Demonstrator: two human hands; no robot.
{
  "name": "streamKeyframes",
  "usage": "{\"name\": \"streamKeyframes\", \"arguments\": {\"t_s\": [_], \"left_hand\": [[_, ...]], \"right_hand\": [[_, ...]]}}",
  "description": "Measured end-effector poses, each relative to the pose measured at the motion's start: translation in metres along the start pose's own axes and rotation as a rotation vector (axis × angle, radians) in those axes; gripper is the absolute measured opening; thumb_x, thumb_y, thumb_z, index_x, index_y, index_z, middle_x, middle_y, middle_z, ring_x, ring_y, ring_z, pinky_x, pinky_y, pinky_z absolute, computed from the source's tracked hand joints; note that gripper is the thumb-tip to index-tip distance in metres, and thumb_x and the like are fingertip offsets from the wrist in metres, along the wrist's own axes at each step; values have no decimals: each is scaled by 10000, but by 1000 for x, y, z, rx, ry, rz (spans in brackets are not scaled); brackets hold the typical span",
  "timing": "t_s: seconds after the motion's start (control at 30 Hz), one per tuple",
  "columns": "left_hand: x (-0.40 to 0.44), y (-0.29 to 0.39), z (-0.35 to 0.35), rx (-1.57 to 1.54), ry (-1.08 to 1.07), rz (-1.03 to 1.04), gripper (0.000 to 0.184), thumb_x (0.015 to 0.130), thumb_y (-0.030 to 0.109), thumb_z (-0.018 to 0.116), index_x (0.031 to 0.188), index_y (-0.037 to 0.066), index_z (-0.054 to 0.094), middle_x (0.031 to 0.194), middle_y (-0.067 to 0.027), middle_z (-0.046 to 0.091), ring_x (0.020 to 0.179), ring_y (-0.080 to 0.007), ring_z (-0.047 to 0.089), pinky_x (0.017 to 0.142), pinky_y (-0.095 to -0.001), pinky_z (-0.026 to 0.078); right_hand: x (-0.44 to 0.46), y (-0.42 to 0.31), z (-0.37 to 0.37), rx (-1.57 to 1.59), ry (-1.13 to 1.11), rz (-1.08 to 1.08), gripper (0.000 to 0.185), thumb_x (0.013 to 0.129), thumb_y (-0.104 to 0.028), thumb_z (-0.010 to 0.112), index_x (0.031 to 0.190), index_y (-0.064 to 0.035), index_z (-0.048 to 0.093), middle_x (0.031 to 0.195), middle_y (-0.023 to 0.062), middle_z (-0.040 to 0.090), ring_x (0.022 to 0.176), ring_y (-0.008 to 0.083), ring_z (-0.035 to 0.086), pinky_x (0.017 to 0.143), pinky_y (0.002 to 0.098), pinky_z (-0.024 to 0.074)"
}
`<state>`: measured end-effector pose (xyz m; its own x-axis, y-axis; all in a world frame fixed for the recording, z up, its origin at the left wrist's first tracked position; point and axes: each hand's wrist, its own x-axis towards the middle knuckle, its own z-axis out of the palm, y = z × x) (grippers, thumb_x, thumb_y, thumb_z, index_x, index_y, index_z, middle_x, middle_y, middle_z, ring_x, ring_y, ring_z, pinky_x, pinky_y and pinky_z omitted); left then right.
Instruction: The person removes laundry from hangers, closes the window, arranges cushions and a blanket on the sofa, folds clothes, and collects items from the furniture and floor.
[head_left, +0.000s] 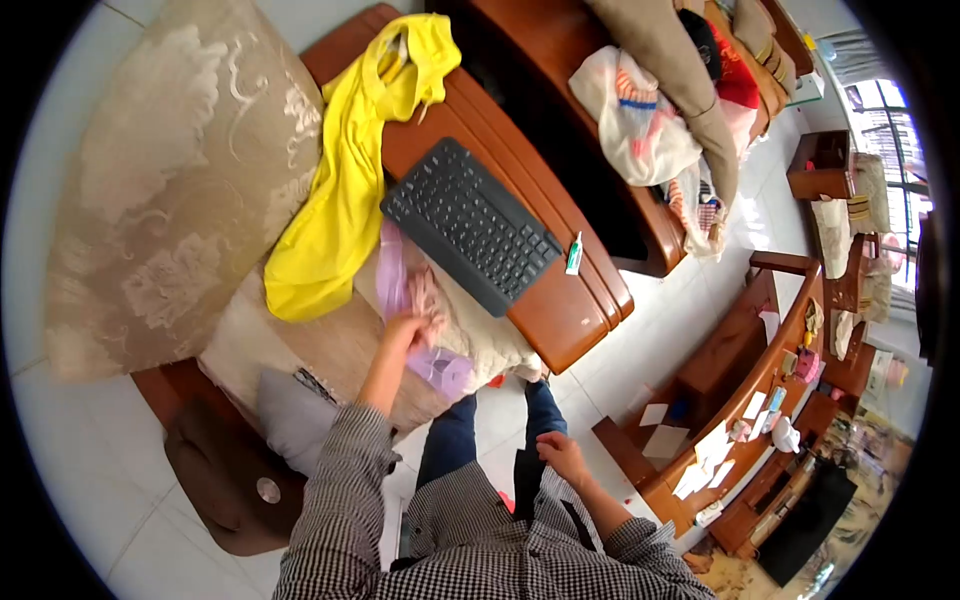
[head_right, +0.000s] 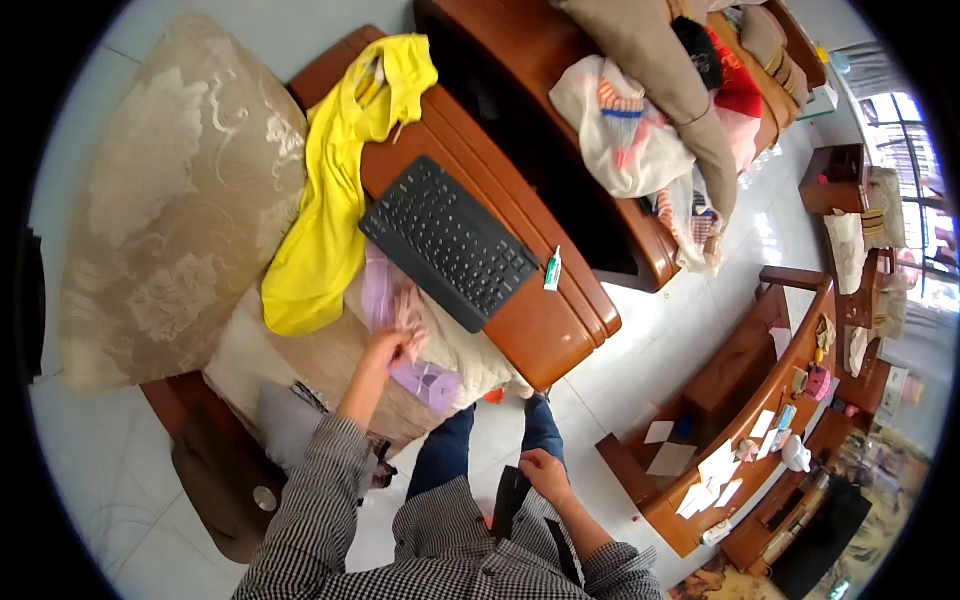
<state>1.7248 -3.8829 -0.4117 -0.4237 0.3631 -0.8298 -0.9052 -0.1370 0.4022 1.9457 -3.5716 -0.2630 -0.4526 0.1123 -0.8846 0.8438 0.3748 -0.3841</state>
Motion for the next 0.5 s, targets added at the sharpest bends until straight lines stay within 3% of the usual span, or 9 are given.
{"name": "streamKeyframes", "arguments": {"t_s": [0.07,0.1,0.13,0.17,0.23,0.33,0.37,0.47,0.5], "left_hand": [[-70,3,6,-432,-86,173,313,771,97,492,1054,-31,527,835,-74,610,555,-110,529,464,-231,424],[-134,50,50,-435,94,214,273,775,105,471,1002,-32,535,757,-48,577,488,-82,467,428,-218,381],[-157,44,16,-516,-205,207,256,772,127,475,966,-24,546,690,-18,544,469,-79,464,387,-208,357],[-189,33,1,-373,215,326,242,756,136,492,933,-12,564,662,-8,538,428,-66,425,332,-184,289],[-245,36,-22,-375,518,553,179,741,139,489,857,33,576,654,5,539,416,-62,419,306,-181,252],[-281,5,-75,-485,1250,704,125,742,125,529,847,61,554,645,3,516,387,-69,396,303,-191,244],[-294,-10,-89,-289,1284,572,110,748,152,559,819,70,538,654,-18,514,368,-92,393,298,-209,251],[-281,-62,-116,-295,1509,234,117,771,157,553,831,62,519,649,-40,516,353,-90,374,297,-209,250],[-267,-80,-107,-271,1426,380,132,775,163,557,838,56,511,651,-52,520,353,-90,376,293,-207,256]], "right_hand": [[5,-17,-3,-3,4,-21,241,771,-204,582,938,-31,600,748,97,623,680,168,601,648,282,473],[4,-32,-3,21,-12,-17,252,774,-207,579,949,-27,599,747,93,621,673,161,598,642,279,474],[4,-47,-4,34,-43,-32,268,778,-215,577,961,-21,596,752,82,621,670,153,597,644,275,475],[1,-65,-7,36,-57,-48,271,780,-216,575,962,-16,594,754,78,621,670,149,596,643,273,474],[-1,-89,-11,43,-72,-97,275,787,-216,567,961,-5,591,758,64,620,670,140,594,639,266,473],[-2,-117,-29,2,-54,-179,269,788,-211,568,961,-7,591,756,73,618,668,142,594,640,262,472],[7,-116,-36,-46,-3,-301,233,798,-188,568,966,-28,588,700,43,592,646,101,563,572,240,459],[36,-131,-72,-27,337,-563,267,785,-166,587,1015,-33,556,815,90,609,734,174,578,678,293,469],[42,-147,-93,-27,426,-553,308,776,-160,598,1049,-31,537,871,111,602,768,198,578,694,302,469]]}}
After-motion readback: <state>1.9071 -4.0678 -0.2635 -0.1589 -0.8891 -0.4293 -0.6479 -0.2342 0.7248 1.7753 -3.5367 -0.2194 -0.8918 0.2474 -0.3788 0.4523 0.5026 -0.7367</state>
